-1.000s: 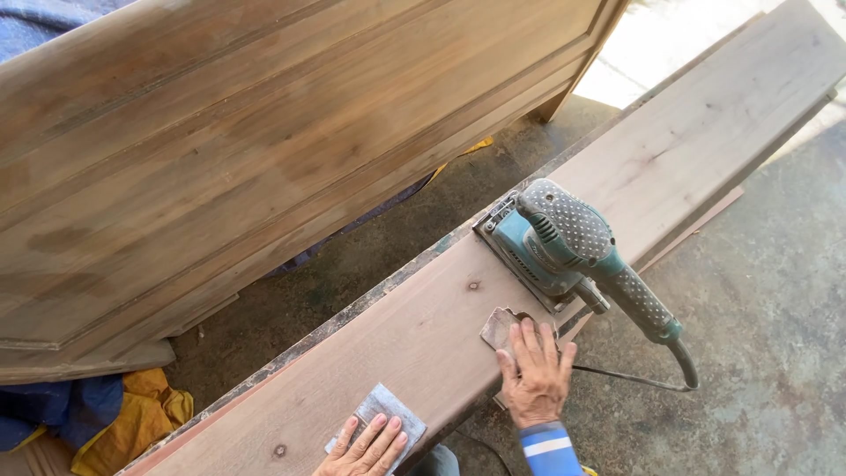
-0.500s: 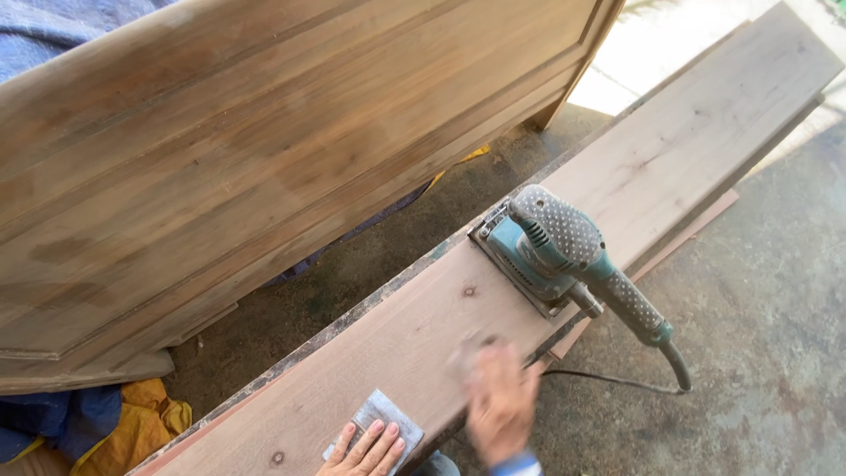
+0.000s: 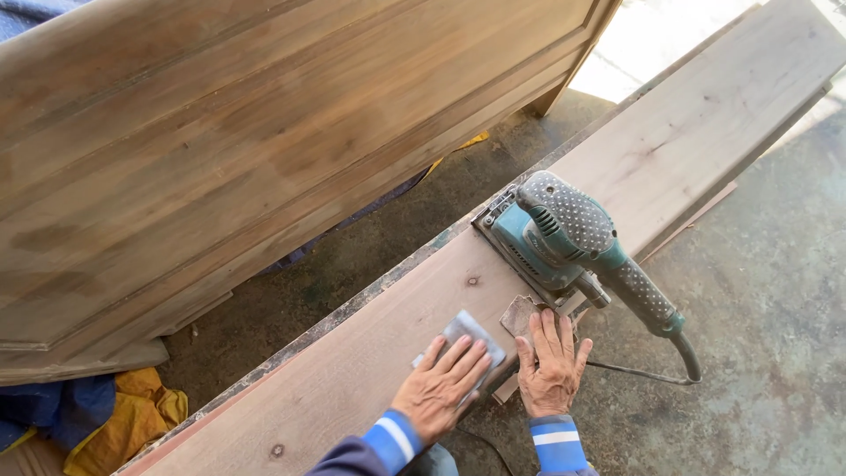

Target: Sanding a wooden plank using sandpaper.

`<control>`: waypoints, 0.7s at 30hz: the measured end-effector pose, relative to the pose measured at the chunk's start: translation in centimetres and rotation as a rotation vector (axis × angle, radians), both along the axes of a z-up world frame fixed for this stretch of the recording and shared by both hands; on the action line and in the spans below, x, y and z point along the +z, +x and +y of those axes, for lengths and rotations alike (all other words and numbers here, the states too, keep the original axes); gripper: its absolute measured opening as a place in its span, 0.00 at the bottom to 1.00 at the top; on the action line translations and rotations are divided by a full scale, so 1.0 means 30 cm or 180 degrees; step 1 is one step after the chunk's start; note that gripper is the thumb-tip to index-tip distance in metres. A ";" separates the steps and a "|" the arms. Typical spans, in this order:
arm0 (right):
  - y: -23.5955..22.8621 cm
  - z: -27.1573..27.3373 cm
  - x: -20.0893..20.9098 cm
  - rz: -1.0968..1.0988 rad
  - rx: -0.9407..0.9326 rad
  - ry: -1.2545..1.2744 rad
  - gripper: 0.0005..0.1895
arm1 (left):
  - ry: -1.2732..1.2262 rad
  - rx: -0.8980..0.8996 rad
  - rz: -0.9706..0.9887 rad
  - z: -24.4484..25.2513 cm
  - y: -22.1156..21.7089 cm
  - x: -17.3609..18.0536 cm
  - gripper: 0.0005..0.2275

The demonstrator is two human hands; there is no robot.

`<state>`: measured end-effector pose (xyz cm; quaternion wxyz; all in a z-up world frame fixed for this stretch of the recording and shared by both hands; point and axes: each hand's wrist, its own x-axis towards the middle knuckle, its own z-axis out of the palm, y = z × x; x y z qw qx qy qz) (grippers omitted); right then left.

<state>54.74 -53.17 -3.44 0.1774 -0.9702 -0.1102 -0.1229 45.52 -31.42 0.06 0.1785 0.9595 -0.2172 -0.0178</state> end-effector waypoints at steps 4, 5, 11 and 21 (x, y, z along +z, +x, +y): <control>-0.142 0.082 0.034 -0.0078 0.0255 -0.0150 0.22 | 0.0102 0.0095 -0.0252 0.082 -0.153 -0.025 0.29; -0.195 0.118 0.045 -0.0237 0.0501 -0.0324 0.19 | 0.0048 0.0047 -0.0298 0.128 -0.210 -0.042 0.30; -0.521 0.252 -0.086 -0.0934 0.2489 -0.0177 0.33 | 0.0929 0.0670 -0.1584 0.607 -0.823 -0.410 0.17; -0.246 0.216 0.126 -0.0174 0.0184 -0.0007 0.20 | 0.0385 0.0680 -0.1095 0.665 -0.810 -0.195 0.22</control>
